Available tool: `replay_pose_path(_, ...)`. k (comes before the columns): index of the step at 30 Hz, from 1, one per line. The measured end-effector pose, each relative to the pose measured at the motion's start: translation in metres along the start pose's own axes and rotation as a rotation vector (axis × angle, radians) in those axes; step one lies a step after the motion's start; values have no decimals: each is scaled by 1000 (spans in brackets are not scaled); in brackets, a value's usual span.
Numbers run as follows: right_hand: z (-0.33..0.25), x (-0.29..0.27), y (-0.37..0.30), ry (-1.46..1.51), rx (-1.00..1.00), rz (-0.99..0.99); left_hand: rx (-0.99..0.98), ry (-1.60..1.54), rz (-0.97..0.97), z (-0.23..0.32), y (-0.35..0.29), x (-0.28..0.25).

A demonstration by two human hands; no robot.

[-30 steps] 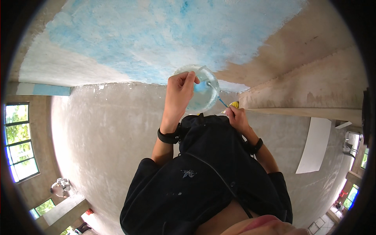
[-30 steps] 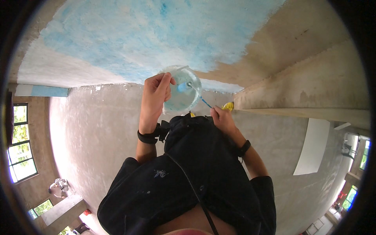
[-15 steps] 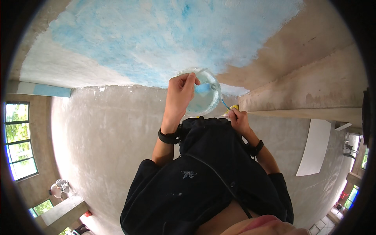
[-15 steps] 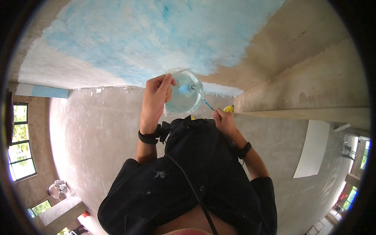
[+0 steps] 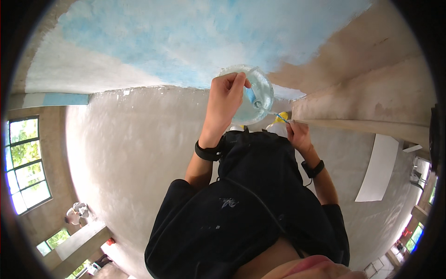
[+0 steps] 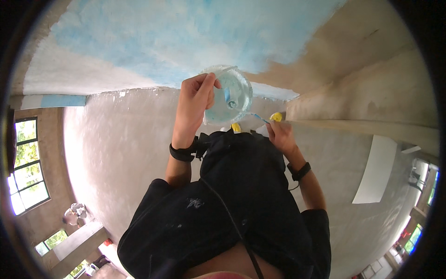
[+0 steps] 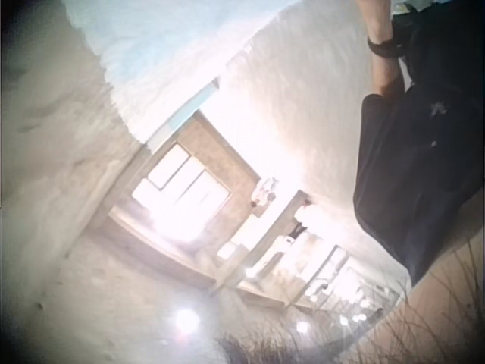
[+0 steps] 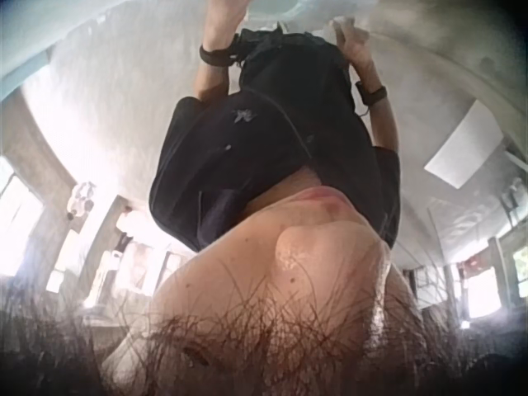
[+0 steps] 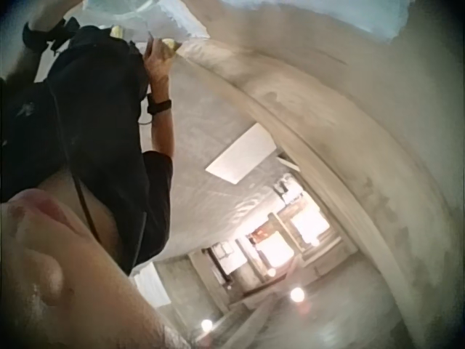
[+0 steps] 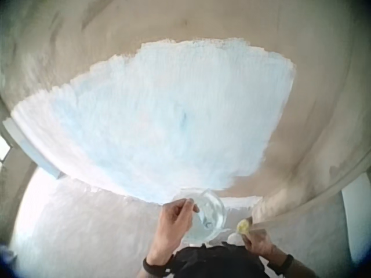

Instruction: The recorder is painting a bare concrete ceiling with a light blue paint using a hand-held paint roller and dipping it into a bucket.

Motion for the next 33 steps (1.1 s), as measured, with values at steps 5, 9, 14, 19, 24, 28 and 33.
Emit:
replay_pose_path(5,-17,-10,7,-129,-226,-45,-8,9,33,6,-4,1)
replay_pose_path(9,-18,-22,16,-68,-299,-15,4,-27,62,11,-9,3)
replay_pose_path(14,2,-24,19,52,-325,-25,-1,-15,121,12,-13,7)
replay_pose_path(19,21,-18,21,81,-278,-99,9,-49,134,17,-12,22)
replay_pose_path(24,36,-18,25,130,-244,-150,-2,-66,200,7,-6,27)
replay_pose_path(28,49,-18,20,164,-213,-136,-10,-67,255,-2,-1,22)
replay_pose_path(33,58,-15,23,173,-191,-110,-22,-69,317,-18,2,8)
Point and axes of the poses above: each hand's wrist, its own y-axis towards the middle knuckle, its own x-axis out of the palm, z = x × y, the point moved 10 cm from there along y, towards the middle knuckle, and after that the axes turned 5 degrees about -y, right-handed, at the moved point
